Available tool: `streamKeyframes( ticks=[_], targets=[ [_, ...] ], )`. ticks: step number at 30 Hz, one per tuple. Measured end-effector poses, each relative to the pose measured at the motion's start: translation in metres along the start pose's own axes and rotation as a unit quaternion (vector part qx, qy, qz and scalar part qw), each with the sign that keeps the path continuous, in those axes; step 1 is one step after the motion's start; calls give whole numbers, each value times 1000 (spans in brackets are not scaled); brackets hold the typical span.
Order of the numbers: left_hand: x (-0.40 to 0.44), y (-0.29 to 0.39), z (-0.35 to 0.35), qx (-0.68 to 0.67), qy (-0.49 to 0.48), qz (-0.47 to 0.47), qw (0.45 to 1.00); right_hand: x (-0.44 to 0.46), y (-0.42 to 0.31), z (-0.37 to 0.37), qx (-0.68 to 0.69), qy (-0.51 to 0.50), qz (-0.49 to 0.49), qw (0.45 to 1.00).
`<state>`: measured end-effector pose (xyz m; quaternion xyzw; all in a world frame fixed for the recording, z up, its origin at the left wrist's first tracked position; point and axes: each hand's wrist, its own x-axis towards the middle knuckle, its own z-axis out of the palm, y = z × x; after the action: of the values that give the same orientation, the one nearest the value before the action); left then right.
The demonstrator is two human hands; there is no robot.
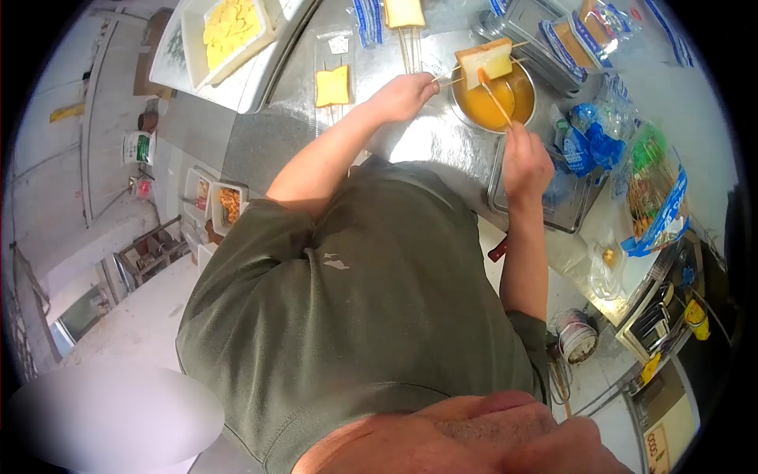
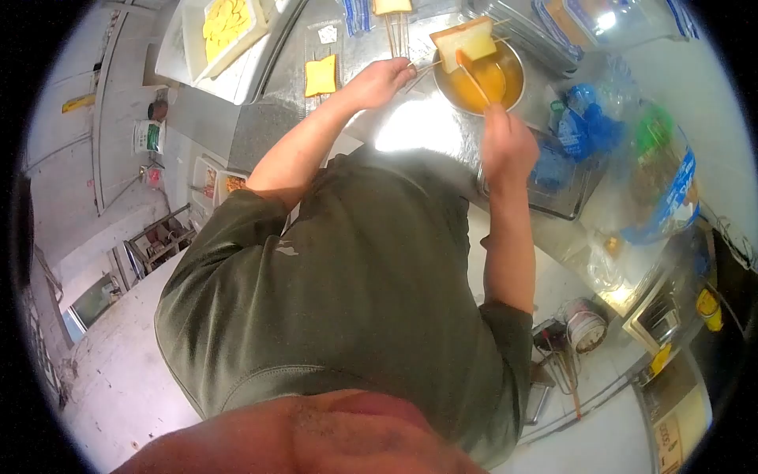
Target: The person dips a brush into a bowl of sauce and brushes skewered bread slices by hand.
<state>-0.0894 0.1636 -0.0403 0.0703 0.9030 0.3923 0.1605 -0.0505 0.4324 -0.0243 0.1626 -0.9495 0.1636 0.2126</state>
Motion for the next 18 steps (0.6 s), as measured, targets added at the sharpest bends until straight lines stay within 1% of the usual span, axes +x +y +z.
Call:
streamKeyframes(
  ticks=[1,5,8,11,14,17,18],
  targets=[
    [3,-5,-3,7,0,-4,1000,-1,2,-2,-5,-4,-1,1000],
    [14,-19,-14,26,30,12,999,6,26,3,56,-60,81,993],
    [14,-23,-16,25,39,24,999,28,35,35,-40,-235,96,966],
    [16,-19,-18,31,34,24,999,43,33,72,-26,-331,42,943],
    [18,-15,-22,44,26,13,999,59,23,73,48,-362,55,929],
    [25,-19,-27,56,35,23,998,52,38,55,115,-265,122,950],
    [27,-22,-26,58,36,26,997,45,46,47,169,-230,156,946]
  ],
)
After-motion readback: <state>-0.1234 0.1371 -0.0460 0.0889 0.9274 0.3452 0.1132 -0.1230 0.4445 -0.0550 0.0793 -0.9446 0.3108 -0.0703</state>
